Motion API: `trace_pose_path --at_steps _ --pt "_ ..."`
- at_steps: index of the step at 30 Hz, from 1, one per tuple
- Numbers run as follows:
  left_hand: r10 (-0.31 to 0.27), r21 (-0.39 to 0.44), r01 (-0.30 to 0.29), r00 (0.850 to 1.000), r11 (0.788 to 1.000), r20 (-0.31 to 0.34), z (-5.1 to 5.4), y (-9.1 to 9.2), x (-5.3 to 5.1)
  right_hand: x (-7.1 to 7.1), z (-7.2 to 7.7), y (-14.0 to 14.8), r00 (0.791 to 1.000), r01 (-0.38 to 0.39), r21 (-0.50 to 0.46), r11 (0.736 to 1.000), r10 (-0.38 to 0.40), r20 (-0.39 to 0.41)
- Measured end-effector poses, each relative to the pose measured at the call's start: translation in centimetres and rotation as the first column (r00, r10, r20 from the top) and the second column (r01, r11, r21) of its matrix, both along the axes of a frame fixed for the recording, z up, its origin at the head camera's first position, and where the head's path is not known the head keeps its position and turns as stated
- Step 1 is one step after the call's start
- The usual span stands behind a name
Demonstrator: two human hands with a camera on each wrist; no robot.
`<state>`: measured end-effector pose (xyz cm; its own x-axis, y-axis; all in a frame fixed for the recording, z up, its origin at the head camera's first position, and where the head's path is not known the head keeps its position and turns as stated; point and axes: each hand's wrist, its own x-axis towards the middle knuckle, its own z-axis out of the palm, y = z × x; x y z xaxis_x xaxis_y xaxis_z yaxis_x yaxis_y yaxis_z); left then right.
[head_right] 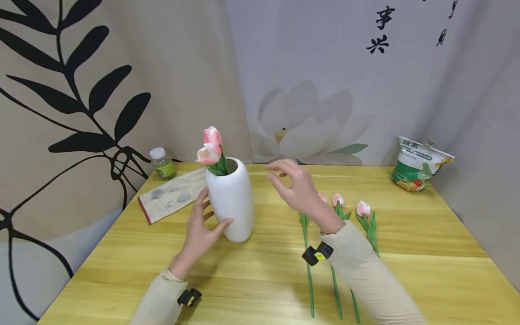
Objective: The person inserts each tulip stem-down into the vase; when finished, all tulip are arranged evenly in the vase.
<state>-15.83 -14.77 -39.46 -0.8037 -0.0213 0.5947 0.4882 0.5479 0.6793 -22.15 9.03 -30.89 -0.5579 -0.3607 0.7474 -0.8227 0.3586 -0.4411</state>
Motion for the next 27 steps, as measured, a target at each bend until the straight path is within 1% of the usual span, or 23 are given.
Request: trace_pose_path --at_steps 1,3,5,7,8,10,12,15,17,19,22,24,27 --pt "0.003 0.001 -0.003 1.0 1.0 0.008 0.0 0.0 0.0 0.1 -0.6 0.9 0.999 0.032 0.02 0.999 -0.033 0.04" --pt "0.0 0.002 0.0 1.0 1.0 0.011 0.0 0.0 0.0 0.2 -2.0 2.7 0.987 0.095 0.075 0.993 -0.104 0.122" --pt "0.0 -0.006 0.0 1.0 1.0 0.005 -0.1 0.0 0.0 0.2 -3.5 4.5 0.969 0.141 0.145 0.979 -0.166 0.181" --pt "-0.002 -0.012 0.002 1.0 1.0 -0.007 -0.8 -0.3 -0.3 0.3 -5.1 6.1 0.949 0.167 0.219 0.961 -0.217 0.229" --pt "-0.003 -0.015 0.003 1.0 1.0 -0.016 -0.9 -0.3 -0.3 0.3 -6.0 6.7 0.941 0.175 0.251 0.952 -0.237 0.241" --pt "0.001 -0.023 -0.002 1.0 1.0 -0.022 -0.9 -0.3 -0.2 0.3 -7.7 7.7 0.93 0.176 0.302 0.937 -0.259 0.26" --pt "0.003 -0.025 -0.003 1.0 1.0 -0.026 -0.9 -0.4 -0.1 0.4 -9.2 8.3 0.918 0.159 0.35 0.923 -0.269 0.292" --pt "0.006 -0.028 -0.006 1.0 1.0 -0.029 -0.8 -0.4 -0.1 0.4 -11.1 8.3 0.909 0.109 0.407 0.907 -0.257 0.328" --pt "0.004 -0.029 -0.005 1.0 1.0 -0.029 -0.7 -0.4 -0.1 0.3 -11.9 8.0 0.91 0.06 0.436 0.898 -0.229 0.346" --pt "0.001 -0.026 -0.002 1.0 1.0 -0.029 -0.7 -0.5 -0.1 -0.1 -12.5 7.4 0.912 0.024 0.465 0.885 -0.21 0.353" --pt "0.0 -0.022 0.0 1.0 1.0 -0.026 -0.6 -0.5 -0.2 -0.7 -13.0 6.6 0.905 -0.019 0.501 0.865 -0.198 0.376" --pt "-0.001 -0.017 0.001 1.0 1.0 -0.026 -0.6 -0.5 -0.2 -1.1 -13.2 6.2 0.895 -0.029 0.516 0.856 -0.207 0.394" --pt "-0.003 -0.019 0.003 1.0 1.0 -0.023 -0.7 -0.5 -0.3 -1.5 -13.3 5.9 0.872 -0.031 0.512 0.858 -0.227 0.433"
